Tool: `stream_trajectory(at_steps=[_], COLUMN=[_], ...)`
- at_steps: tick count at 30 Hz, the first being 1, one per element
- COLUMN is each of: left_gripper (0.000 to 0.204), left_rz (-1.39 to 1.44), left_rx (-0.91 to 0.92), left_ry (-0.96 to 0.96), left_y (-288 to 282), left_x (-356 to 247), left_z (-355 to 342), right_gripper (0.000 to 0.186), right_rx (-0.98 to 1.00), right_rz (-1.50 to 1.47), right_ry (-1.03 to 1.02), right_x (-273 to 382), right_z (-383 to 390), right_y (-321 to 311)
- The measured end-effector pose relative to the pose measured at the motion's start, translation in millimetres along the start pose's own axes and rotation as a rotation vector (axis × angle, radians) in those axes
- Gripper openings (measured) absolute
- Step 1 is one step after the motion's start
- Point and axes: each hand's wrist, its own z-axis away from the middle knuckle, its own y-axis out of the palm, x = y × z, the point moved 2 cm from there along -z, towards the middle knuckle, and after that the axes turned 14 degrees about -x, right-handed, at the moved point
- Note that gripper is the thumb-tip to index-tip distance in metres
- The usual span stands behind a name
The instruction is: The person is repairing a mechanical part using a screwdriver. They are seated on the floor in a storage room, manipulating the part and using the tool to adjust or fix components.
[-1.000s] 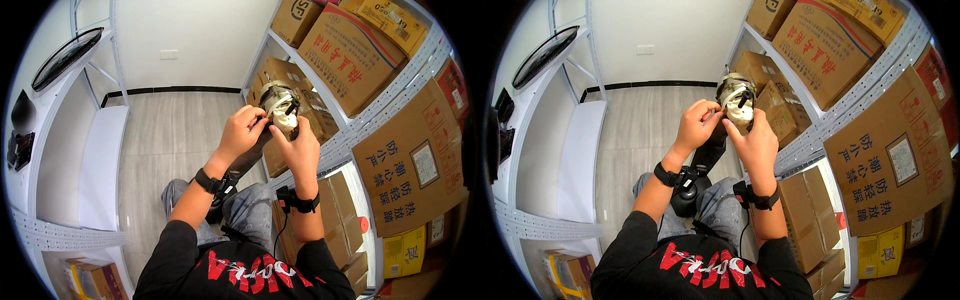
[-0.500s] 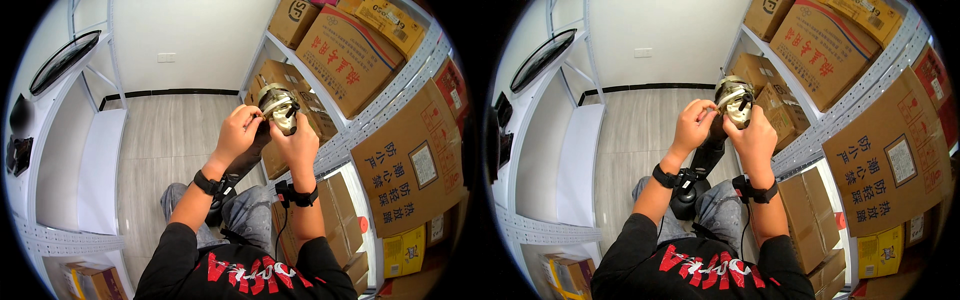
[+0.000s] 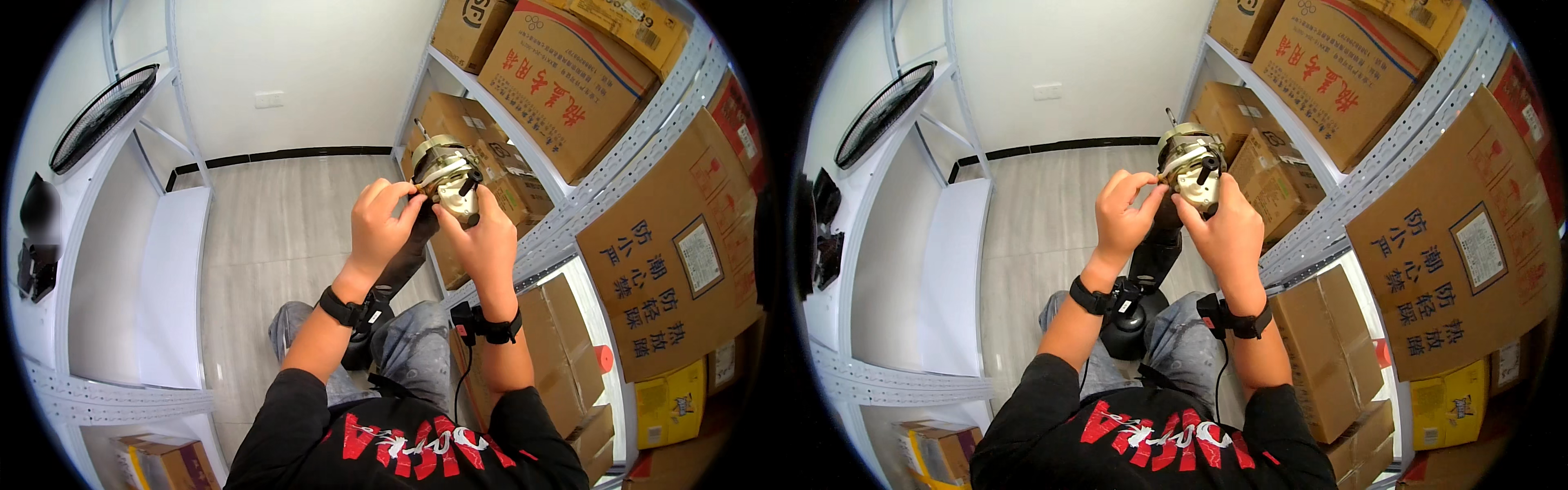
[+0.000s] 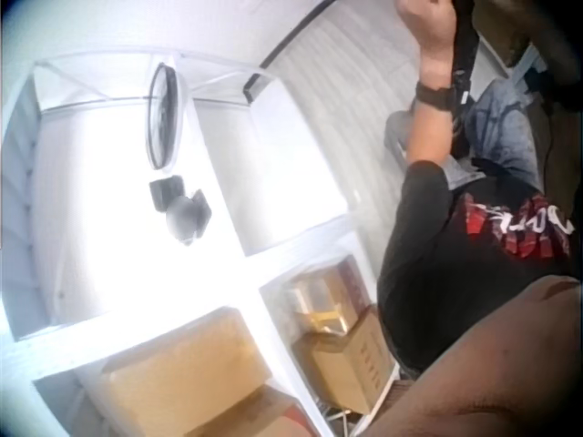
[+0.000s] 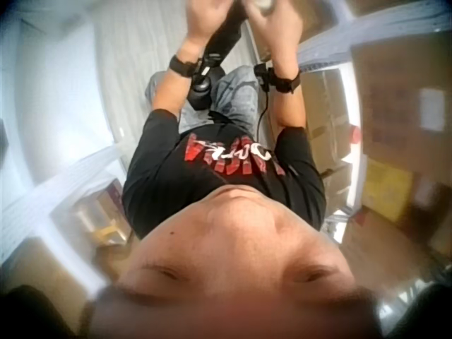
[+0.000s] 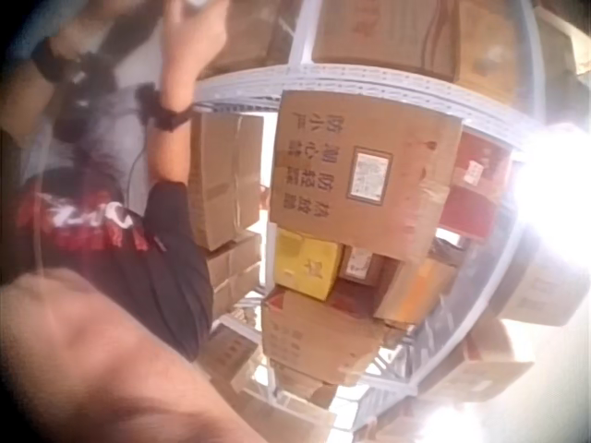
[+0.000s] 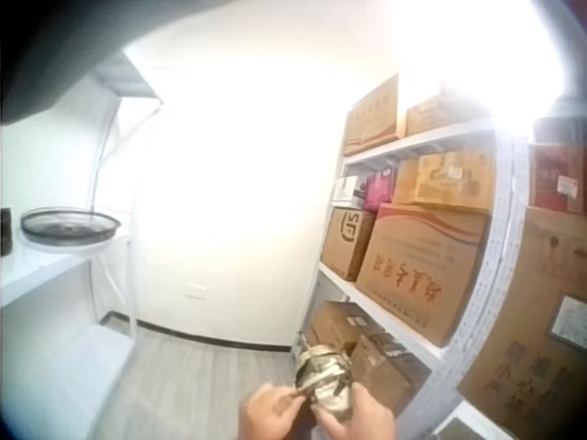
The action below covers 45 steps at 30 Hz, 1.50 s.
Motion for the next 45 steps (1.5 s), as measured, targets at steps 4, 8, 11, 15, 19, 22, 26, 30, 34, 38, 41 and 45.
stream_trajectory(at_steps=[4,8,11,15,19,22,26,30,34,38,41,45], left_gripper=[0.028,0.032,0.031,0.029,0.026,0.027,0.021,0.017,0.02,0.02,0.022,0.023], left_rz=[-0.075,-0.118,-0.13,-0.053,0.031,0.024,0.003,0.034,0.058,0.062,0.056,0.062], left_rx=[-0.026,-0.022,-0.01,0.015,0.121,0.136,0.136,0.085,0.041,-0.002,-0.023,-0.055], left_ry=[0.038,0.182,0.236,0.216,0.189,0.239,0.238,0.244,0.264,0.257,0.238,0.166], left_y=[-2,1,2,0,-3,-4,-4,-2,3,7,9,10], left_x=[-2,-1,1,4,5,3,3,1,-3,4,6,10], left_z=[3,0,2,2,-2,-3,5,7,4,8,8,16], right_gripper=[0.05,0.05,0.05,0.05,0.048,0.046,0.044,0.043,0.043,0.044,0.044,0.046], right_rx=[0.016,-0.004,0.011,-0.006,0.033,0.034,0.075,0.077,0.1,0.083,0.074,-0.007], right_rz=[-0.007,0.013,0.018,0.01,-0.015,-0.045,-0.099,-0.117,-0.094,-0.114,-0.114,-0.145], right_ry=[0.029,0.015,0.031,-0.011,-0.004,0.004,0.053,0.042,0.062,0.043,0.053,0.035], right_x=[1,4,3,1,-6,-4,-3,-6,-7,-4,-2,0], right_z=[0,1,2,3,3,3,4,5,5,4,5,14], right_y=[1,0,-1,-1,-3,-6,-10,-8,-10,-11,-12,-9])
